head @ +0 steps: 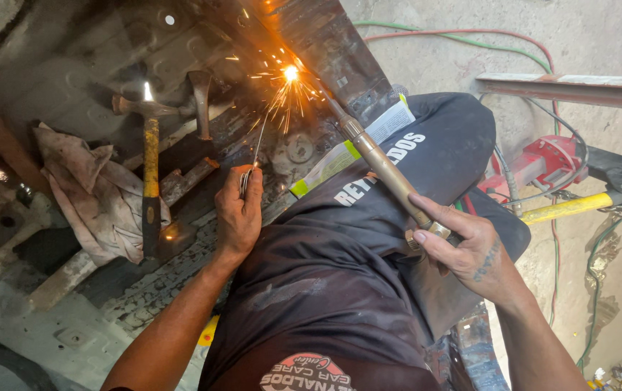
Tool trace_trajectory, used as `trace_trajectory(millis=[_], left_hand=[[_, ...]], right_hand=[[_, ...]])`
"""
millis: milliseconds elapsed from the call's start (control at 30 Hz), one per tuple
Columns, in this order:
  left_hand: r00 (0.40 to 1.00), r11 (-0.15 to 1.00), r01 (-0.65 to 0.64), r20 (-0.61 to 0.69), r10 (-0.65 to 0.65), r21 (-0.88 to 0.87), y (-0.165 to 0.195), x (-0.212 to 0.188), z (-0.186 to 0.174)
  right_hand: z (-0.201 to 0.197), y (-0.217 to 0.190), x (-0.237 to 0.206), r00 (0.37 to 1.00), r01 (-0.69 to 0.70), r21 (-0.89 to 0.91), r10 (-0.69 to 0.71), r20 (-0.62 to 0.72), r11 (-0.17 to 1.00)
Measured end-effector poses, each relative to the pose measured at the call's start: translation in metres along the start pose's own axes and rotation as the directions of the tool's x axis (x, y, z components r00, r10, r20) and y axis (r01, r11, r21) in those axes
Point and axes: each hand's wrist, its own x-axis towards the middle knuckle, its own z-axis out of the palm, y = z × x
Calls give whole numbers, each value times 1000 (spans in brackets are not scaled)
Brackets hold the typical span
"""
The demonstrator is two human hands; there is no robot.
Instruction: The person welds a car frame using a welding torch and filler wire, then uses a hammer to tap the welded area. The person is sitting on the floor during the task.
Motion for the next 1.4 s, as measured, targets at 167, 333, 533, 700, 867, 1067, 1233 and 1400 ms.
trace_trajectory(millis=[167,333,533,700,867,1067,1233,1400], left_hand=[[998,998,-56,-4,56,-1,0,0,-1],[1000,1000,-8,-2,8,-20,-1,-1,0],[1000,999,-22,-19,22,-31,0,-2,1],[1000,1000,-15,-11,14,-16,1,-2,0],[1000,1000,-5,-14,5,7,2,-2,1],[999,1000,-31,-21,30,-3,2,-3,0],[1000,1000,5,-7,-6,-12,2,-3,1],[1000,1000,-2,-15,2,-6,7,-4,0]], right_hand=[[0,-1,-1,1000,13,-20,-13,-9,1000],[-1,-2,-2,1000,-9,-14,9,-8,1000],[0,-2,-2,999,-33,-14,33,2,999],[-1,-3,-2,1000,-17,-26,17,0,1000],[-1,-3,-3,1000,-25,-31,25,-6,999],[-1,-3,-2,1000,-21,-37,21,-2,999],[-1,-2,-2,998,-59,-20,59,-13,998],[-1,-1,-2,1000,-21,-16,21,1,1000]])
